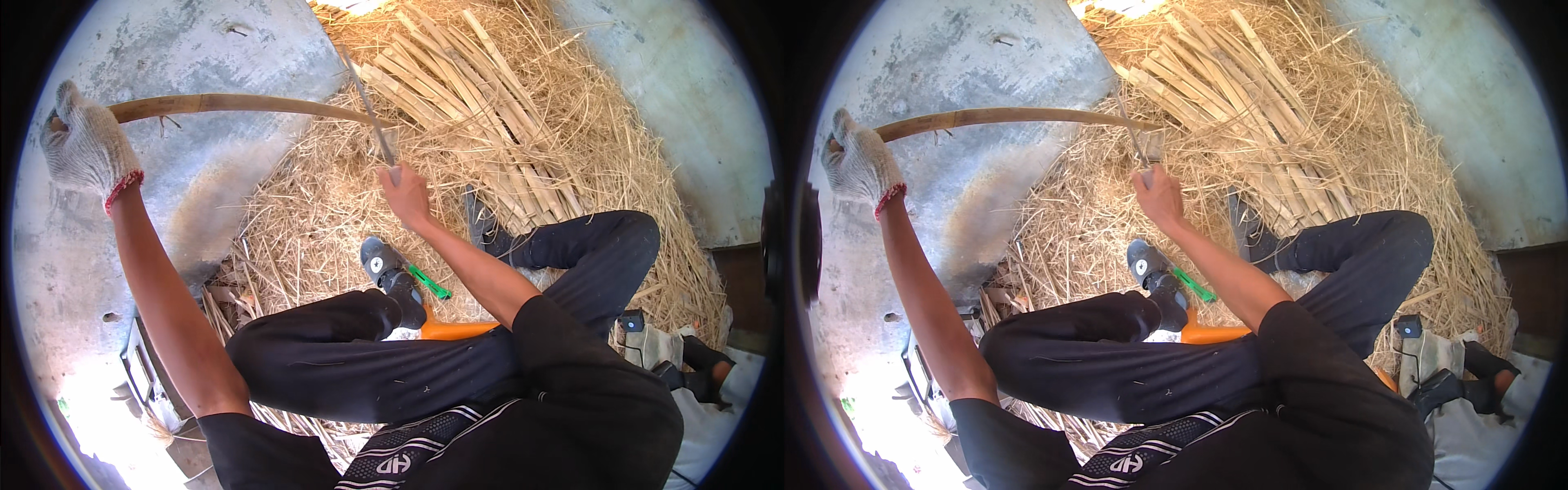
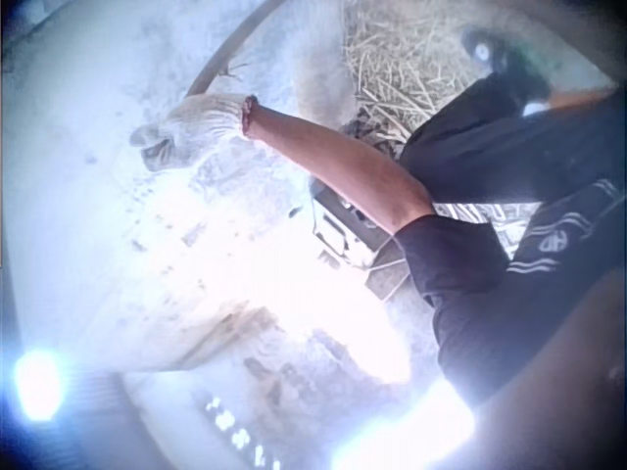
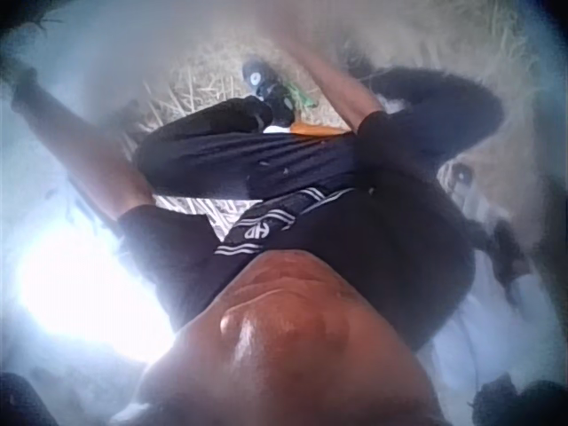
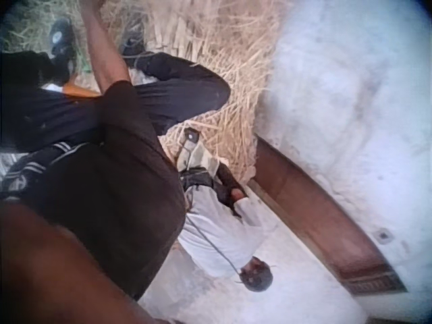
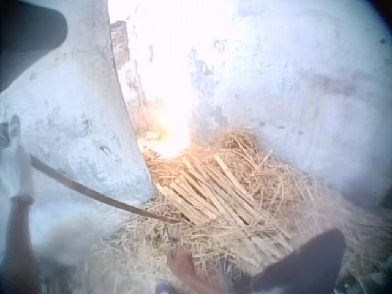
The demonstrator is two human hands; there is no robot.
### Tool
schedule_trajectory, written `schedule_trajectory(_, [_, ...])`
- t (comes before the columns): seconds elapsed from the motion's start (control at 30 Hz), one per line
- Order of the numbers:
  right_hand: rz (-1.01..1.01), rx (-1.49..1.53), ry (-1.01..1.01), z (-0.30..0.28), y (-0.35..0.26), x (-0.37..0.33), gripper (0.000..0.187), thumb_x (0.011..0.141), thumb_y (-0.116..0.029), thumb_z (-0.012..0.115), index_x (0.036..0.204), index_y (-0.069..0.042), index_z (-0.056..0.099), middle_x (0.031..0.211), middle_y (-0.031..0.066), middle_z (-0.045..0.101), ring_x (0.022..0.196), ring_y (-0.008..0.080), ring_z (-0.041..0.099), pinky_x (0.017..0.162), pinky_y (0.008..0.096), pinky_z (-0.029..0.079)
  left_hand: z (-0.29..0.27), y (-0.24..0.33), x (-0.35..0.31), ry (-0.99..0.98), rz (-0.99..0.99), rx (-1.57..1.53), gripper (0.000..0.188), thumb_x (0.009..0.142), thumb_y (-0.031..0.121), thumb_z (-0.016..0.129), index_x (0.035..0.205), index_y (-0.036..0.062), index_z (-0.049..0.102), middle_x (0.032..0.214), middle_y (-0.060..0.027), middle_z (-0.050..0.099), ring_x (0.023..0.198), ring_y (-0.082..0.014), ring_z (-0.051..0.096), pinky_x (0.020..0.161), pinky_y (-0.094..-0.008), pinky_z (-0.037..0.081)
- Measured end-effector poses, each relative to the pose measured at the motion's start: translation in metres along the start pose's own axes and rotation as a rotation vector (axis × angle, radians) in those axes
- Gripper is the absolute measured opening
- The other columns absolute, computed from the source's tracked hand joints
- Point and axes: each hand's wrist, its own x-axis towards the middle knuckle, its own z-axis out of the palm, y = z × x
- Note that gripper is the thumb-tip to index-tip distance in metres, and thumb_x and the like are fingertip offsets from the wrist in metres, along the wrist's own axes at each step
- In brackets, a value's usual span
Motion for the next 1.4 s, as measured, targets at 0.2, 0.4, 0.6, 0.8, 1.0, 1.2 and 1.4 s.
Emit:
schedule_trajectory(0.2, [-0.262, -0.268, 0.117, 0.033, -0.001, 0.003, 0.031, 0.095, -0.028, 0.057, 0.093, 0.002, 0.056, 0.062, 0.0128, 0.06, 0.05, 0.0227, 0.059, 0.046, 0.0383, 0.048, 0.001, 0.009, 0.005, -0.141, 0.15, -0.007, 0.035, 0.091, 0.033, 0.058, 0.08, 0.0023, 0.07, 0.071, -0.0052, 0.071, 0.063, -0.0126, 0.061, 0.065, -0.0313, 0.05])
schedule_trajectory(0.4, [-0.093, -0.194, 0.024, 0.004, -0.001, 0.017, 0.029, 0.09, -0.024, 0.058, 0.085, 0.004, 0.064, 0.07, 0.0224, 0.066, 0.064, 0.0334, 0.068, 0.057, 0.0433, 0.054, -0.002, 0.008, -0.008, -0.136, 0.005, -0.157, 0.03, 0.092, 0.027, 0.058, 0.09, -0.0015, 0.069, 0.068, -0.0103, 0.071, 0.054, -0.0144, 0.064, 0.05, -0.0275, 0.05])
schedule_trajectory(0.6, [-0.014, -0.424, -0.086, -0.01, 0.052, 0.065, 0.032, 0.088, -0.028, 0.059, 0.09, 0.003, 0.069, 0.088, 0.0236, 0.07, 0.081, 0.0361, 0.07, 0.071, 0.0454, 0.057, -0.007, 0.02, -0.005, -0.199, -0.053, -0.258, 0.029, 0.092, 0.026, 0.061, 0.085, -0.0014, 0.068, 0.064, -0.0099, 0.069, 0.047, -0.0149, 0.062, 0.041, -0.0262, 0.047])
schedule_trajectory(0.8, [0.11, -0.48, 0.088, -0.052, 0.102, 0.033, 0.03, 0.086, -0.027, 0.06, 0.093, 0.001, 0.068, 0.089, 0.0241, 0.069, 0.079, 0.0408, 0.067, 0.073, 0.0465, 0.053, -0.004, 0.027, -0.017, -0.111, -0.045, -0.428, 0.023, 0.091, 0.023, 0.068, 0.087, 0.0007, 0.063, 0.065, -0.0116, 0.067, 0.051, -0.0159, 0.064, 0.04, -0.0266, 0.047])
schedule_trajectory(1.0, [0.026, -0.194, -0.006, -0.06, 0.023, 0.025, 0.035, 0.09, -0.033, 0.059, 0.098, 0.001, 0.063, 0.079, 0.0227, 0.066, 0.078, 0.034, 0.069, 0.072, 0.0443, 0.056, -0.002, 0.033, -0.017, -0.057, -0.115, -0.46, 0.02, 0.088, 0.017, 0.07, 0.097, 0.0001, 0.064, 0.067, -0.0124, 0.068, 0.056, -0.0179, 0.068, 0.042, -0.0249, 0.049])
schedule_trajectory(1.2, [-0.271, -0.283, -0.017, -0.029, -0.009, 0.013, 0.034, 0.089, -0.032, 0.058, 0.097, 0.001, 0.061, 0.07, 0.0212, 0.063, 0.071, 0.0352, 0.067, 0.068, 0.045, 0.056, 0.001, 0.014, -0.007, -0.073, -0.091, -0.488, 0.017, 0.088, 0.012, 0.067, 0.101, 0.003, 0.06, 0.071, -0.0127, 0.067, 0.061, -0.0186, 0.066, 0.043, -0.0265, 0.047])
schedule_trajectory(1.4, [0.003, -0.358, -0.046, -0.033, 0.038, 0.039, 0.025, 0.086, -0.023, 0.059, 0.093, -0.001, 0.068, 0.087, 0.0251, 0.069, 0.084, 0.0398, 0.069, 0.074, 0.0484, 0.056, 0.007, 0.01, -0.014, -0.072, -0.137, -0.57, 0.016, 0.087, 0.008, 0.063, 0.101, 0.0008, 0.06, 0.074, -0.0137, 0.067, 0.063, -0.0205, 0.067, 0.046, -0.028, 0.049])
